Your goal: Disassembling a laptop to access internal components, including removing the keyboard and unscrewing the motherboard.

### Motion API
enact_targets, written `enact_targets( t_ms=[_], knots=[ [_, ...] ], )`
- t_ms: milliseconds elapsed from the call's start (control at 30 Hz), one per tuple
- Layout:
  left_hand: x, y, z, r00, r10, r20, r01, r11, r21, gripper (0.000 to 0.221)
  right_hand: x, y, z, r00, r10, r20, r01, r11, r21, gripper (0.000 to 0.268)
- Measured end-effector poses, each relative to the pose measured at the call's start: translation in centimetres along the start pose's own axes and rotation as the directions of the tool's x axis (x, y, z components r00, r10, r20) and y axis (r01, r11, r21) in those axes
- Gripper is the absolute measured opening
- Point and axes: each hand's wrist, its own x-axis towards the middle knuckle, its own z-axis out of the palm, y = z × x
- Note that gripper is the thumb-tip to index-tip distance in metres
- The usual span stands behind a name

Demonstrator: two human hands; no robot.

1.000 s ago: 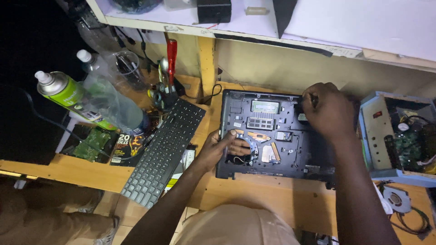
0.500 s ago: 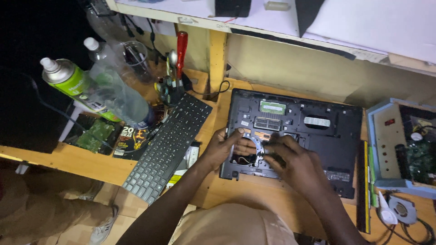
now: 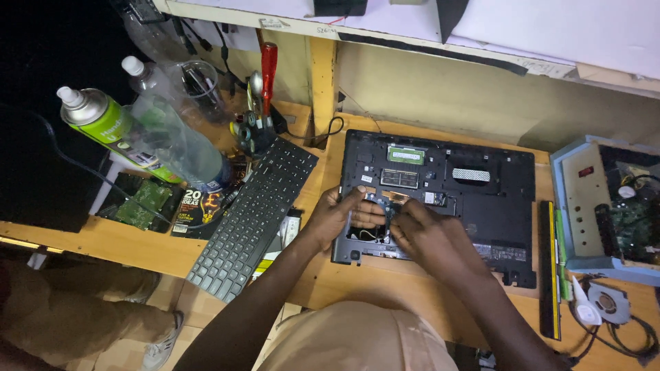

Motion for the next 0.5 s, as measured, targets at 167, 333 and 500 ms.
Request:
enact_targets(
  t_ms=[167,333,500],
  knots=[
    [0.2,-0.5,0.1,1.000,-0.009,-0.001,0.009,1.000,0.022,0.029,0.9,0.8,2.9,0.999,-0.043,-0.021,0.039,0.987,-0.158,0.023],
    [0.3,-0.5,0.0,1.000,-0.003,-0.027,0.003,1.000,0.003,0.025,1.1,0.8,2.5,0.992,-0.118,0.038,0.122,0.983,-0.136,0.027],
    [-0.1,-0.2,0.3,1.000,0.009,-0.009,-0.008,1.000,0.027,0.027,0.8,1.1,2.6,0.994,-0.102,0.027,0.102,0.995,0.017,0.025]
  ],
)
